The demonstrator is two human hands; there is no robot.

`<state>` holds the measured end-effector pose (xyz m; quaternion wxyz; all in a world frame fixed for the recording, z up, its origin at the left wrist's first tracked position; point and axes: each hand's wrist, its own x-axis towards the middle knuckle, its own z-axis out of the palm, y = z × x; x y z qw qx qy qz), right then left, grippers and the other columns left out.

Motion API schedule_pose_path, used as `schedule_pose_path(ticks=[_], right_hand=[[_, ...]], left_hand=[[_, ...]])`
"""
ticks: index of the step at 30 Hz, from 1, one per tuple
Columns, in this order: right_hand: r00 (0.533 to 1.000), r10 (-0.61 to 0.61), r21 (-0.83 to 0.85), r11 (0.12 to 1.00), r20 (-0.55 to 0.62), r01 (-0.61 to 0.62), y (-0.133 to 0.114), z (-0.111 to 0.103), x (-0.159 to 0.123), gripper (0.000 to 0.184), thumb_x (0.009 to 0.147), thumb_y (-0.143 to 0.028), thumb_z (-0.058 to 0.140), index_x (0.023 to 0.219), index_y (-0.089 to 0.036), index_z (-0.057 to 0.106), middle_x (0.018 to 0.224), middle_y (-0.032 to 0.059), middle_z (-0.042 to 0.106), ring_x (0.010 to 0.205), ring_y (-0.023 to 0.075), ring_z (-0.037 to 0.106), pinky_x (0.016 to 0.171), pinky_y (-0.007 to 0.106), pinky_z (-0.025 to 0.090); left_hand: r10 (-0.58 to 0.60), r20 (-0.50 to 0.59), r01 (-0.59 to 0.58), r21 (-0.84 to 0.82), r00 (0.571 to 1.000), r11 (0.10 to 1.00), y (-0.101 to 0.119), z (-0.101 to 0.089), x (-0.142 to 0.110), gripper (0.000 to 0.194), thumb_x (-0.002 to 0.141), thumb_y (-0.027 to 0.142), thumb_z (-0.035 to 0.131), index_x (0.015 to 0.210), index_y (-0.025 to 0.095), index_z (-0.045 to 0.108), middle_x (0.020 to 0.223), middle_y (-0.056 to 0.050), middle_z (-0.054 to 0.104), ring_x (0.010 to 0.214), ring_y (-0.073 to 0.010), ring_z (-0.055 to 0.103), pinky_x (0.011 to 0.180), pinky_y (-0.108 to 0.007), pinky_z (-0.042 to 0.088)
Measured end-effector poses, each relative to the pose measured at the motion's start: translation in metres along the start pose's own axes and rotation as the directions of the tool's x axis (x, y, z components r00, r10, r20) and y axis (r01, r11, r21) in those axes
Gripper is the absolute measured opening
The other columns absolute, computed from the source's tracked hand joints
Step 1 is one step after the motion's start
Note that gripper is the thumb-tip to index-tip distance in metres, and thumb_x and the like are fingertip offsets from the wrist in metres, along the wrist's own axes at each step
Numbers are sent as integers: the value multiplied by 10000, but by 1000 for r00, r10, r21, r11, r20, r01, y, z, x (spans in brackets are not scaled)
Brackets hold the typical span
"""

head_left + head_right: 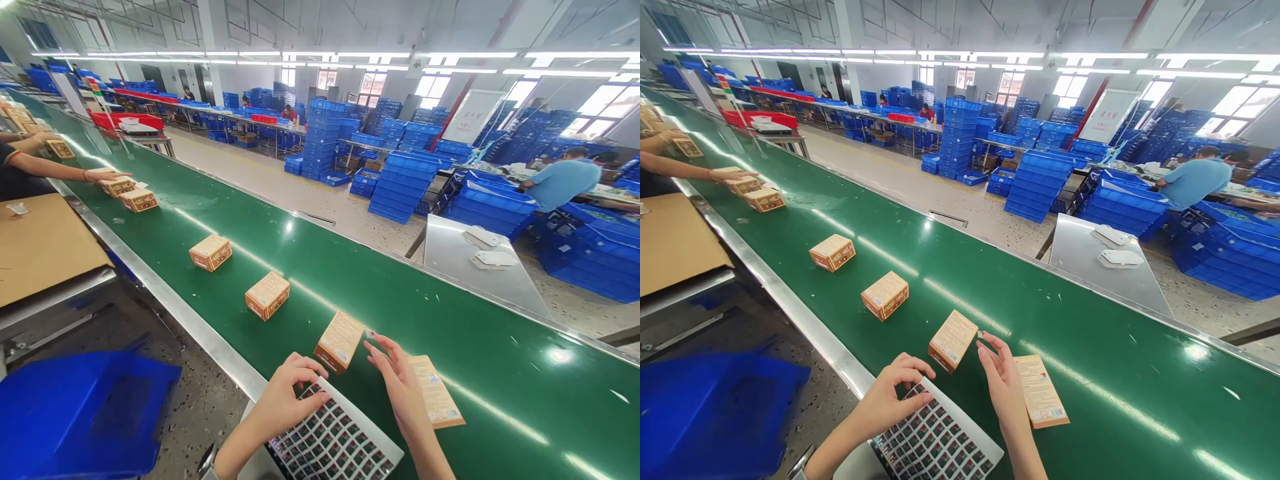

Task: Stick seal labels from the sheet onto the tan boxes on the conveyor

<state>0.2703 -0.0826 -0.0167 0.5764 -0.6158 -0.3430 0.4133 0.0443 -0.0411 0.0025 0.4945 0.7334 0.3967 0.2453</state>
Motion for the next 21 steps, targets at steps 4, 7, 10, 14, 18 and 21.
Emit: schedule_pose_path(ticks=[4, 7, 10, 14, 18, 21], right_hand=[[1000, 14, 132, 991, 18, -17, 12, 7, 29, 454, 767, -522, 735, 1118, -247, 646, 1299, 65, 637, 1173, 277, 612, 1039, 440, 438], [996, 88, 234, 969, -33, -78, 16, 12, 39, 452, 675, -499, 811, 1002, -203, 712, 1115, 65, 730, 1091, 271, 653, 991, 400, 478], [982, 158, 276, 953, -107, -124, 18, 16, 39, 459, 623, -489, 839, 935, -169, 739, 1007, 73, 758, 1018, 263, 674, 887, 352, 530], [964, 195, 319, 939, -180, -130, 19, 20, 27, 465, 632, -498, 819, 943, -166, 726, 968, 65, 763, 923, 253, 700, 771, 334, 571], [942, 223, 370, 921, -251, -120, 19, 19, 14, 463, 630, -462, 824, 963, -162, 710, 968, 64, 763, 902, 250, 706, 719, 312, 581], [934, 226, 365, 924, -276, -115, 19, 15, 10, 462, 626, -442, 826, 966, -155, 704, 1017, 79, 755, 897, 252, 707, 698, 307, 580]], left_hand=[[90, 94, -94, 36, 991, 995, -5, -7, 13, 73, 758, 309, 767, 727, 243, 771, 1487, 6, 503, 1435, -318, 316, 1156, -500, 306], [107, 206, -112, 16, 973, 994, -9, -2, 23, 78, 758, 330, 771, 754, 253, 781, 1509, 26, 456, 1479, -313, 266, 1191, -514, 277], [121, 266, -130, 15, 956, 991, -9, 6, 27, 82, 763, 335, 770, 780, 256, 787, 1521, 34, 425, 1486, -296, 255, 1206, -495, 271], [117, 310, -129, 20, 943, 991, -5, 13, 24, 68, 753, 316, 778, 770, 251, 789, 1543, 42, 378, 1499, -301, 212, 1200, -500, 286], [122, 329, -131, 6, 936, 991, -1, 21, 22, 53, 729, 259, 788, 694, 225, 768, 1544, 35, 374, 1503, -301, 194, 1192, -500, 300], [139, 349, -143, -13, 927, 990, 1, 26, 23, 56, 731, 251, 784, 687, 221, 767, 1550, 33, 359, 1505, -300, 188, 1191, -502, 301]])
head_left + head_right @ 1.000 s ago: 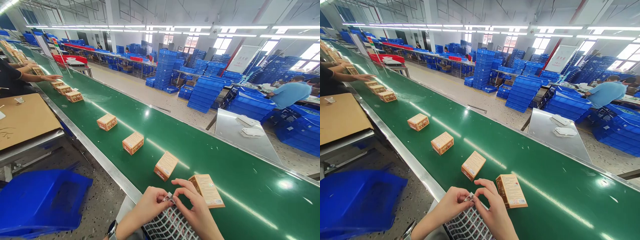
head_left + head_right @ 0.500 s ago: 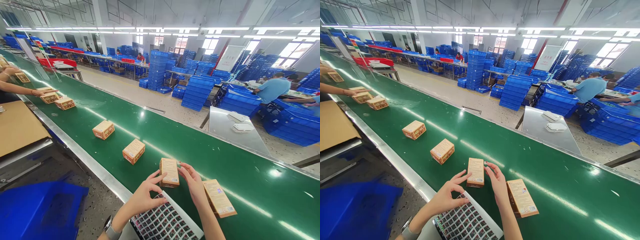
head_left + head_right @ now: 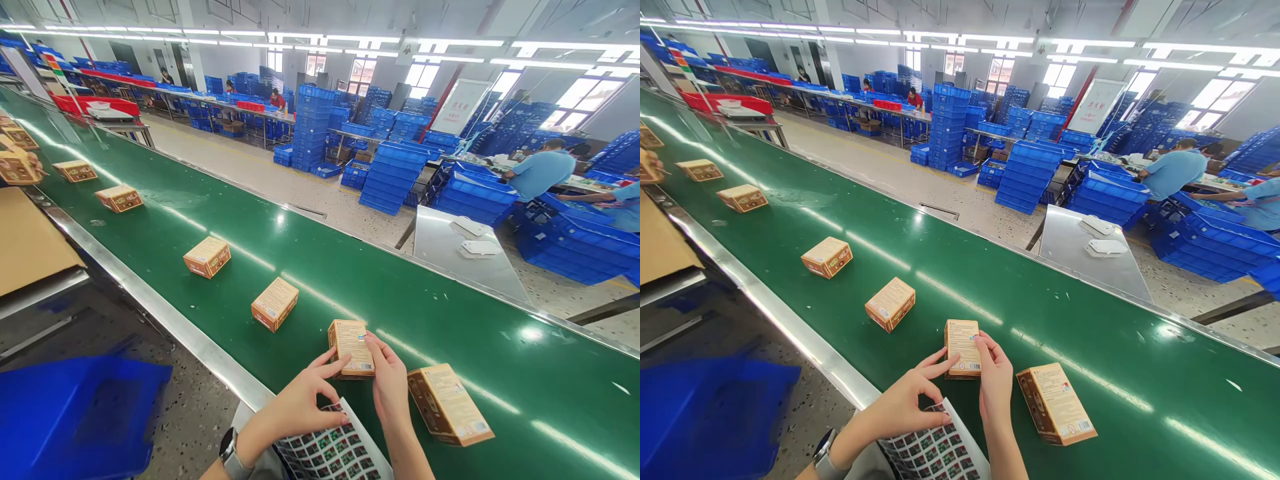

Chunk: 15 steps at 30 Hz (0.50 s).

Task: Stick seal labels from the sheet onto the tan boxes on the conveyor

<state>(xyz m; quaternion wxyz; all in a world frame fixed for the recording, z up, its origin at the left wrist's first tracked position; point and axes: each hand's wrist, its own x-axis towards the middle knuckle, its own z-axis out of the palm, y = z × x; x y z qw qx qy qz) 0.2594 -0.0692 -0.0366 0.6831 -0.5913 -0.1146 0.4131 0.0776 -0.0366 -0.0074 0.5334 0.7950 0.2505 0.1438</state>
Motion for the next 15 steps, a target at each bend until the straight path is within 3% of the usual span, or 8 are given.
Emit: schedule_pose_path(ticks=[4, 6, 11, 15], right_hand=[[998, -60, -109, 992, -34, 56, -1, -7, 0, 446, 641, -475, 799, 932, -154, 691, 1115, 108, 725, 878, 256, 704, 681, 322, 573], [991, -123, -218, 970, -43, 111, -2, -10, 0, 425, 681, -505, 759, 915, -160, 678, 1071, 107, 730, 862, 253, 699, 689, 331, 563], [959, -282, -536, 815, -37, 219, -9, -18, -1, 379, 766, -540, 662, 910, -191, 627, 930, 82, 736, 891, 265, 689, 803, 366, 523], [945, -317, -563, 798, -87, 216, -19, -28, 10, 465, 743, -549, 677, 1020, -212, 517, 841, 58, 736, 827, 267, 703, 759, 373, 531]], left_hand=[[13, 29, -13, -9, 999, 1000, 1, 5, 4, 33, 725, 250, 787, 707, 224, 778, 1555, 35, 347, 1507, -302, 174, 1196, -504, 291], [16, 43, -16, -8, 999, 1000, 2, 8, 6, 40, 711, 245, 795, 687, 220, 774, 1552, 35, 351, 1507, -304, 172, 1198, -500, 288], [40, 70, -38, -27, 997, 999, 5, 14, 11, 75, 692, 254, 807, 652, 213, 759, 1547, 31, 372, 1502, -326, 180, 1190, -494, 298], [69, 71, -62, -96, 995, 993, 7, 18, 12, 106, 676, 270, 817, 633, 209, 742, 1513, -2, 453, 1481, -341, 251, 1180, -481, 302]])
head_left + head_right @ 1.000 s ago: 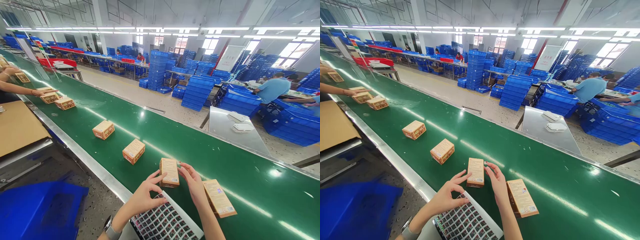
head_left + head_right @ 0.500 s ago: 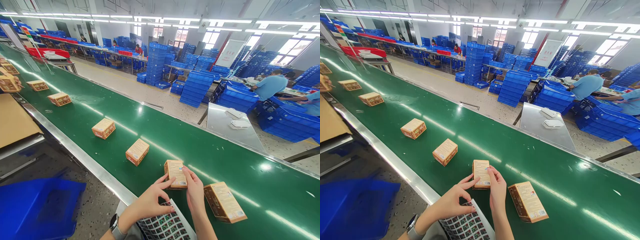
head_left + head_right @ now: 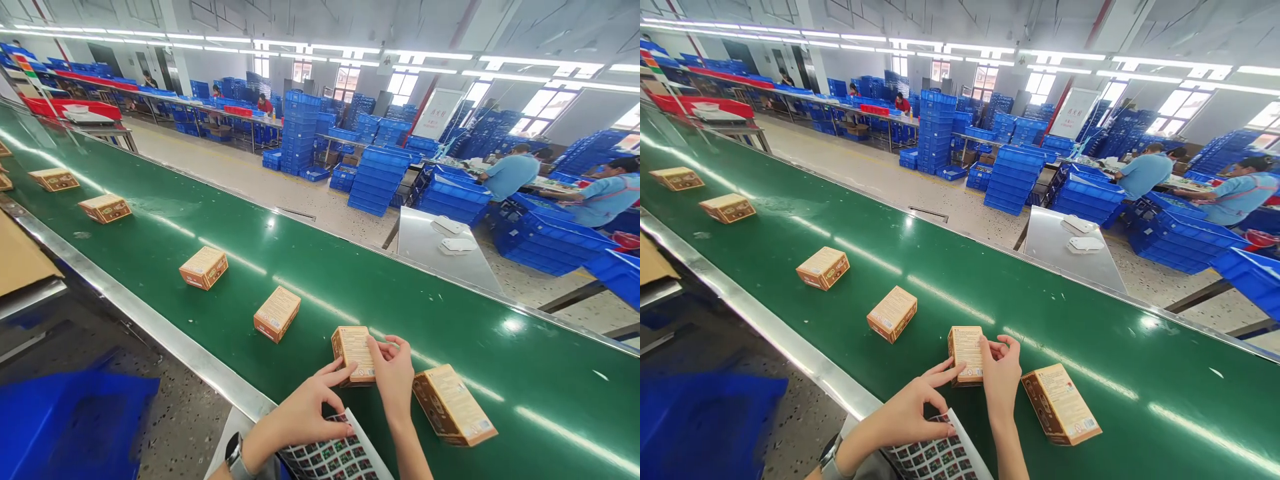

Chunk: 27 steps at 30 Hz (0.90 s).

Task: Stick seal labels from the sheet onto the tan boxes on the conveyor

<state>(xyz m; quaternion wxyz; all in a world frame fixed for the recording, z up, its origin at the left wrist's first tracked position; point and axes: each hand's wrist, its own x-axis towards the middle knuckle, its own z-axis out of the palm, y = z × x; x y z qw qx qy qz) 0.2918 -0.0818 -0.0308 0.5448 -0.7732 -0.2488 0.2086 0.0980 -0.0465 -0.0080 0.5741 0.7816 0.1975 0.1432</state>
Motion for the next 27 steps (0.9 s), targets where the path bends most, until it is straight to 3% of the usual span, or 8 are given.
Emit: schedule_pose_path(ticks=[3, 6, 11, 15, 18, 21, 24, 27], right_hand=[[1000, -13, 24, 1000, 9, 12, 1, -18, 10, 482, 729, -572, 661, 1010, -210, 514, 838, 71, 740, 843, 280, 711, 792, 396, 538], [990, -101, 52, 994, 100, 96, 0, -47, 3, 454, 762, -588, 646, 1006, -210, 588, 1024, 107, 732, 1015, 282, 679, 921, 401, 516], [833, -163, 179, 981, 528, 78, -4, -79, -44, 501, 725, -477, 776, 1145, -238, 642, 1191, 107, 702, 1111, 282, 654, 937, 373, 535], [857, -118, 250, 968, 502, -13, -13, -68, -77, 519, 692, -468, 818, 1126, -234, 660, 1097, 90, 726, 1052, 261, 672, 916, 348, 541], [884, -106, 257, 966, 456, -17, -23, -59, -85, 443, 723, -509, 782, 1040, -215, 687, 900, 66, 730, 891, 241, 693, 783, 313, 561], [877, -92, 256, 966, 472, -36, -30, -55, -89, 482, 723, -528, 772, 1077, -215, 682, 729, 18, 692, 732, 209, 675, 678, 285, 544], [844, -69, 241, 968, 532, -73, -35, -55, -95, 441, 727, -551, 758, 1020, -229, 683, 685, 3, 697, 650, 183, 650, 609, 256, 511], [815, -84, 223, 973, 573, -56, -42, -58, -98, 339, 753, -546, 737, 874, -232, 694, 659, 1, 693, 633, 170, 643, 574, 225, 481]], left_hand=[[-62, -100, 53, -88, 993, 995, -2, -1, -8, 145, 713, 299, 788, 645, 192, 717, 1432, -59, 562, 1371, -333, 455, 1129, -448, 362], [-226, -225, 176, -223, 948, 959, -5, -7, -22, 241, 812, 399, 698, 758, 164, 695, 1099, -94, 737, 955, -240, 674, 848, -339, 508], [-291, -389, 152, -350, 874, 924, -1, -24, -41, 448, 837, 557, 634, 686, 173, 460, 609, 65, 456, 573, -89, 422, 545, -204, 338], [-275, -384, 137, -350, 881, 927, 14, -34, -48, 400, 894, 533, 579, 754, 178, 460, 682, 44, 518, 620, -101, 501, 584, -213, 402], [-163, -510, 129, -101, 845, 986, 27, -38, -52, 306, 942, 427, 547, 1139, 194, 523, 1126, -83, 647, 984, -207, 643, 791, -313, 521], [210, -568, 77, 439, 795, 895, 41, -34, -54, 444, 940, 303, 578, 1357, 261, 431, 1455, -110, 488, 1371, -287, 427, 1086, -471, 397], [403, -277, -108, 695, 872, 711, 55, -22, -49, 361, 934, 299, 604, 1278, 239, 514, 1324, -92, 618, 1282, -274, 523, 1084, -450, 396], [333, -191, -126, 670, 923, 732, 62, -9, -42, 139, 961, 306, 565, 1063, 219, 601, 964, -21, 735, 867, -195, 674, 783, -325, 494]])
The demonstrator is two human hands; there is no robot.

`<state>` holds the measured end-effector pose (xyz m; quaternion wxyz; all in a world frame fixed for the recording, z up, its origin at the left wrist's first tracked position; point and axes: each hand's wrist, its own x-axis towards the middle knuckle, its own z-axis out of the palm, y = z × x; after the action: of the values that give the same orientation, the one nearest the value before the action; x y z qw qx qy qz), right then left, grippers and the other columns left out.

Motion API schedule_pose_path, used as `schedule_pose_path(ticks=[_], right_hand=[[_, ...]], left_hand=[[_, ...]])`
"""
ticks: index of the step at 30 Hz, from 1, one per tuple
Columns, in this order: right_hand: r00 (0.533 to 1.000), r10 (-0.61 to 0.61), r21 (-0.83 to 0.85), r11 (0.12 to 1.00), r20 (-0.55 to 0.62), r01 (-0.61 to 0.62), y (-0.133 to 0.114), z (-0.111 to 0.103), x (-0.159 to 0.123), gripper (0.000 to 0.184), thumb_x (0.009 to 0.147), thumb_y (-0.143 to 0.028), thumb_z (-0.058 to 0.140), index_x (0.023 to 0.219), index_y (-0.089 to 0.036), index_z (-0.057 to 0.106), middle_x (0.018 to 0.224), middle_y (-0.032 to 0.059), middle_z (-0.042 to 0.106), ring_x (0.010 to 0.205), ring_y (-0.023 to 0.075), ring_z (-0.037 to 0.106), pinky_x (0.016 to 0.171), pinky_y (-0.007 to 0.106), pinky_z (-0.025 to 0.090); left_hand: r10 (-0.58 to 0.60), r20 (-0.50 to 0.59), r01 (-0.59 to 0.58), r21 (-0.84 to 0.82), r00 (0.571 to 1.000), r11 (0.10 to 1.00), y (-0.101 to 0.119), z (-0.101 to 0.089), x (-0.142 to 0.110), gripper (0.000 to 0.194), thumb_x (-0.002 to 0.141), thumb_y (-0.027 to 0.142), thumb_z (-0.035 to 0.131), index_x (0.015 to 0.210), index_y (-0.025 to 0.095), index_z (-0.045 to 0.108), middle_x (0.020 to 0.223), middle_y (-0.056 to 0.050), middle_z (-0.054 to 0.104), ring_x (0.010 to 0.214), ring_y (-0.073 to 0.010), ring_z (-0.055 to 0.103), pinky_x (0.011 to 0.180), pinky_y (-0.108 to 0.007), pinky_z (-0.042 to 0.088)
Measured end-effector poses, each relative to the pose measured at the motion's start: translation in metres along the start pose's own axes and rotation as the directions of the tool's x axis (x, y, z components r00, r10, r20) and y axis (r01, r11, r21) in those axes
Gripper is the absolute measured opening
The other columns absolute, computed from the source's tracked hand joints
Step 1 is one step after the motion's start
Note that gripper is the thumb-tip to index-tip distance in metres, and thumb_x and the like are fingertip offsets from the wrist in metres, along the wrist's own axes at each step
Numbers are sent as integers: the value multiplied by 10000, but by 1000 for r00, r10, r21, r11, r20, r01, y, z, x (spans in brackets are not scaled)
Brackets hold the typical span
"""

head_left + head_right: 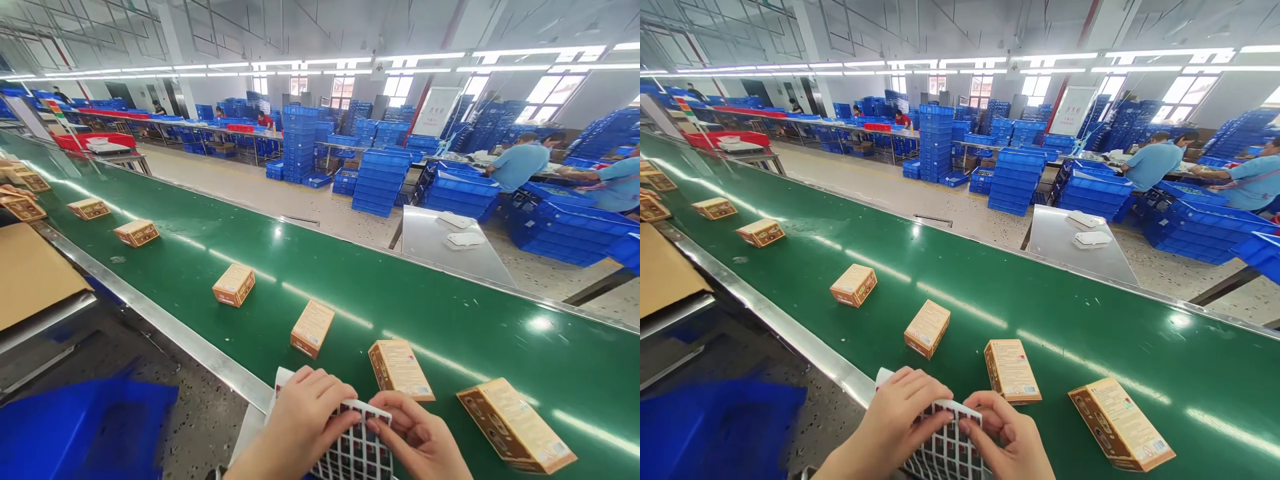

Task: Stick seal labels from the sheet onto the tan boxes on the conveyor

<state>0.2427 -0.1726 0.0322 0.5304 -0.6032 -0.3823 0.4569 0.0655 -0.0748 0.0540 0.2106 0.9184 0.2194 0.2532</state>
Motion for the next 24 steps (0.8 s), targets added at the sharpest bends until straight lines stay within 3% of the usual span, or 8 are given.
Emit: schedule_pose_path(ticks=[3, 7, 15, 24], right_hand=[[999, -42, -90, 995, 20, 44, -9, -5, -1, 319, 772, -548, 717, 815, -232, 723, 713, 22, 713, 684, 189, 665, 626, 237, 506], [996, -74, -192, 978, 59, 84, -17, -10, 0, 356, 797, -577, 671, 757, -229, 734, 781, 58, 733, 759, 228, 677, 711, 283, 531], [995, -75, -240, 967, 69, 90, -11, -8, 3, 336, 801, -564, 669, 735, -240, 724, 758, 44, 733, 732, 222, 669, 695, 278, 516], [988, -74, -253, 961, 137, 107, -8, -21, 8, 236, 811, -476, 703, 872, -255, 755, 865, 48, 751, 835, 230, 695, 781, 296, 551]], left_hand=[[-66, 48, 68, -53, 997, 996, 2, 5, 1, 129, 980, 281, 531, 919, 219, 626, 806, 21, 718, 700, -148, 650, 622, -270, 427], [-109, 132, 128, -139, 985, 982, -3, 3, -4, 132, 974, 287, 544, 929, 229, 654, 822, 30, 727, 714, -125, 659, 635, -236, 418], [-210, 219, 251, -182, 953, 951, -4, -5, -3, 168, 966, 291, 554, 888, 239, 694, 798, 49, 738, 702, -110, 661, 640, -206, 410], [-185, 214, 213, -114, 959, 970, -9, 1, -3, 142, 953, 264, 572, 872, 235, 684, 782, 43, 738, 686, -117, 665, 622, -212, 397]])
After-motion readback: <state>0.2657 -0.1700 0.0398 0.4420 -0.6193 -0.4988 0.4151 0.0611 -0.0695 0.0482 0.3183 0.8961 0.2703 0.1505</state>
